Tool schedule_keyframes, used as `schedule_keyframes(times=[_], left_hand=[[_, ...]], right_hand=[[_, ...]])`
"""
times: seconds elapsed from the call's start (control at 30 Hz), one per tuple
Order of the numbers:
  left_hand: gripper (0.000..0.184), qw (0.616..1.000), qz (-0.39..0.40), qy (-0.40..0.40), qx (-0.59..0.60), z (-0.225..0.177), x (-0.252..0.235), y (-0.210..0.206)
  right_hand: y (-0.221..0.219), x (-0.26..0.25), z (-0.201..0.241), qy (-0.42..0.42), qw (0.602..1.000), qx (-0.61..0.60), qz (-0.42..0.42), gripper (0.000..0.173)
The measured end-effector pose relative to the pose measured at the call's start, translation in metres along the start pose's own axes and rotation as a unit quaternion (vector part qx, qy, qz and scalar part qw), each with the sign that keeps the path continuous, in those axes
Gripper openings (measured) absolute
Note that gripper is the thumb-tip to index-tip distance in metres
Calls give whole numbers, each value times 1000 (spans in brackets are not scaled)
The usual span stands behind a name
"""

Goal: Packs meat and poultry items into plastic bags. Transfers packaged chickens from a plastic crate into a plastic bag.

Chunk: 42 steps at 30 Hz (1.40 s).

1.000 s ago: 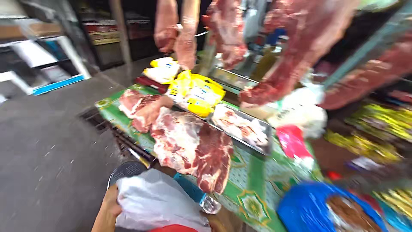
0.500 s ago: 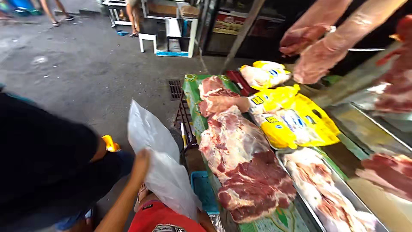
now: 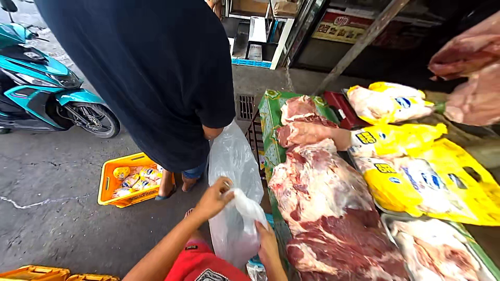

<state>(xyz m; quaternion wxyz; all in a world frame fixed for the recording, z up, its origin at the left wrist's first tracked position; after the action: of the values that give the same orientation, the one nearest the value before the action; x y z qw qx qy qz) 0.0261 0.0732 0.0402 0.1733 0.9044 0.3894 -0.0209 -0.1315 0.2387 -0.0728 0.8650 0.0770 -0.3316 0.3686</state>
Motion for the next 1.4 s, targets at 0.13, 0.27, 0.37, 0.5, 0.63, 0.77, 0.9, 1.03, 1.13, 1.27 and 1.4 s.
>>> schedule_keyframes(times=[0.13, 0.27, 0.37, 0.5, 0.63, 0.77, 0.9, 1.03, 1.13, 1.27, 1.4], left_hand=[[99, 988, -135, -42, -68, 16, 42, 21], [102, 986, -79, 128, 73, 83, 73, -34], [49, 931, -124, 229, 255, 95, 54, -40], [40, 886, -243, 193, 345, 71, 17, 38], [41, 887, -300, 170, 308, 76, 1, 158], [39, 978, -184, 91, 43, 108, -39, 215], [69, 986, -119, -82, -77, 87, -83, 199], [94, 982, -99, -134, -90, 77, -115, 162], [94, 963, -56, -194, -181, 78, -141, 131], [47, 951, 31, -249, -180, 83, -161, 112], [54, 963, 132, -141, -186, 111, -183, 102]], right_hand=[[-14, 2, 44, 2, 989, -147, -10, 28], [-46, 7, 74, -20, 985, -158, 66, 30], [-70, 8, 85, -38, 990, -98, 96, 30], [-38, -30, 123, 85, 993, 27, -80, 36], [-29, -33, 162, 163, 965, 144, -146, 37], [-66, -37, 191, 153, 967, 172, -109, 41], [-92, -65, 236, 128, 936, 290, -151, 53], [-104, -96, 269, 47, 901, 391, -180, 55], [-112, -113, 287, 8, 886, 429, -178, 56], [-95, -136, 325, -27, 840, 487, -240, 55], [-57, -193, 352, 34, 860, 477, -179, 52]])
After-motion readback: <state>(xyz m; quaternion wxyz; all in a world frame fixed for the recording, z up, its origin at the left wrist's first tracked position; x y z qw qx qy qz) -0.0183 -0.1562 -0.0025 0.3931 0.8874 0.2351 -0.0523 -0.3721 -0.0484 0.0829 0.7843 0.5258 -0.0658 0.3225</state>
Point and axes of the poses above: each hand's wrist, its own x-axis away from the middle knuckle, its own y-axis out of the back of the hand, z = x × y, the point moved 8 cm from there along -x, towards the middle knuckle, and after that the axes turned 12 degrees about -y, right-handed, at the moved point
